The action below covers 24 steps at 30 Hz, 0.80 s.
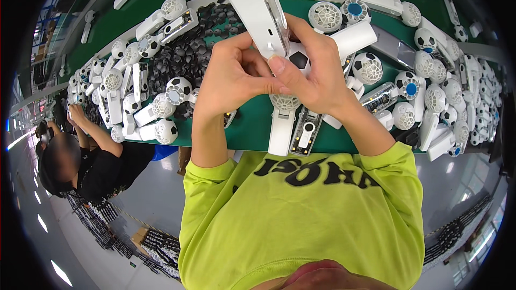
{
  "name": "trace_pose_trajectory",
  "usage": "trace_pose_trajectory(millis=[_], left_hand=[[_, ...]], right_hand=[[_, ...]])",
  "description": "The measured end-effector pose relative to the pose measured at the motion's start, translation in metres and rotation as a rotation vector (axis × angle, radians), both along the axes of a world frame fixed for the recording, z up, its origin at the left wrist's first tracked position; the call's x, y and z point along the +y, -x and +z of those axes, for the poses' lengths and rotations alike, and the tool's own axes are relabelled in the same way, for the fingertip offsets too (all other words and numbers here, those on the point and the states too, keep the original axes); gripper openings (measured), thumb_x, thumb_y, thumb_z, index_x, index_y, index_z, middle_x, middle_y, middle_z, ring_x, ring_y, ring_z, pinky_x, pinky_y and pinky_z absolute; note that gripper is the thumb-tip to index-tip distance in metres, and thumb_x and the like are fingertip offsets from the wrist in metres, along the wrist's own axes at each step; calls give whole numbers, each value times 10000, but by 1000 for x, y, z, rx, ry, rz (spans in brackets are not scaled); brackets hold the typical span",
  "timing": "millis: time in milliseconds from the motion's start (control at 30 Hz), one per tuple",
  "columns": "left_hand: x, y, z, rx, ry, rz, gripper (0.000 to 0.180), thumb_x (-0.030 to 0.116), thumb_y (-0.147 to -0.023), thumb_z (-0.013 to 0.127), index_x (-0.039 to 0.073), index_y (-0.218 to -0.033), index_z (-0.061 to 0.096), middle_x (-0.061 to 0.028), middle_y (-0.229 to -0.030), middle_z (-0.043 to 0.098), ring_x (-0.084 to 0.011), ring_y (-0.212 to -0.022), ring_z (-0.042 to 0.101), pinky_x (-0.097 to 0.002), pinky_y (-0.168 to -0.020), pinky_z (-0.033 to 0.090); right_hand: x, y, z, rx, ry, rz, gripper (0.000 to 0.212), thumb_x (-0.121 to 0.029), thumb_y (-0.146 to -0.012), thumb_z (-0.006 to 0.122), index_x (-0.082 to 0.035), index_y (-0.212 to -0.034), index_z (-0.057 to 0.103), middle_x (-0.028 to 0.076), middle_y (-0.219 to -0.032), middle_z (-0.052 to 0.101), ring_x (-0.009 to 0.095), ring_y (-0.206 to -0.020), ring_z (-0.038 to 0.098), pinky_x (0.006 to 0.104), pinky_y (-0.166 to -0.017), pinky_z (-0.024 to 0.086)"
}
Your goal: Assembling various white plastic components for a robotic toy, including arm segments and a soccer-ball styled head.
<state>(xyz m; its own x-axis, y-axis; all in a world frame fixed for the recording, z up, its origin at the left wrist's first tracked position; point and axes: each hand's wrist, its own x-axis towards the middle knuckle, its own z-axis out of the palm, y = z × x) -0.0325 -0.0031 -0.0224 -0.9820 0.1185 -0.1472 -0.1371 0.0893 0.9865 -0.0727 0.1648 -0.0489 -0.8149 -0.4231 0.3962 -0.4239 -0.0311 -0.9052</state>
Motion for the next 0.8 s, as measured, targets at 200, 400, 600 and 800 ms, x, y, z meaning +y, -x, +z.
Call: trace_pose_trajectory(millis=[200,400,600,800], left_hand=[[-6,1,-1,-16,-104,-49,353,7,-614,871,11,-818,583,-33,-721,668,-61,-618,606,-189,-549,451],[-5,5,-24,-46,-217,-94,316,-42,-638,838,28,-816,586,-31,-730,671,-75,-623,614,-189,-560,448],[-6,1,-29,-78,-429,-64,269,-60,-674,798,28,-820,590,-42,-749,676,-82,-628,614,-210,-556,449],[-52,-6,-30,126,118,364,94,91,-828,711,44,-884,652,-41,-793,689,-111,-702,630,-256,-571,453]], right_hand=[[1,-2,-3,-12,-30,34,570,-301,-892,598,101,-1276,472,178,-1075,632,242,-997,615,348,-897,467],[-3,2,-7,-26,71,-75,562,-317,-835,647,72,-1220,518,212,-940,678,310,-841,684,360,-774,520],[3,-3,7,-179,28,114,663,-270,-797,710,55,-1316,454,148,-1097,623,224,-1063,604,353,-930,470],[17,17,-1,-460,188,303,647,-237,-749,749,8,-1285,481,117,-1059,633,207,-952,651,324,-798,543]])
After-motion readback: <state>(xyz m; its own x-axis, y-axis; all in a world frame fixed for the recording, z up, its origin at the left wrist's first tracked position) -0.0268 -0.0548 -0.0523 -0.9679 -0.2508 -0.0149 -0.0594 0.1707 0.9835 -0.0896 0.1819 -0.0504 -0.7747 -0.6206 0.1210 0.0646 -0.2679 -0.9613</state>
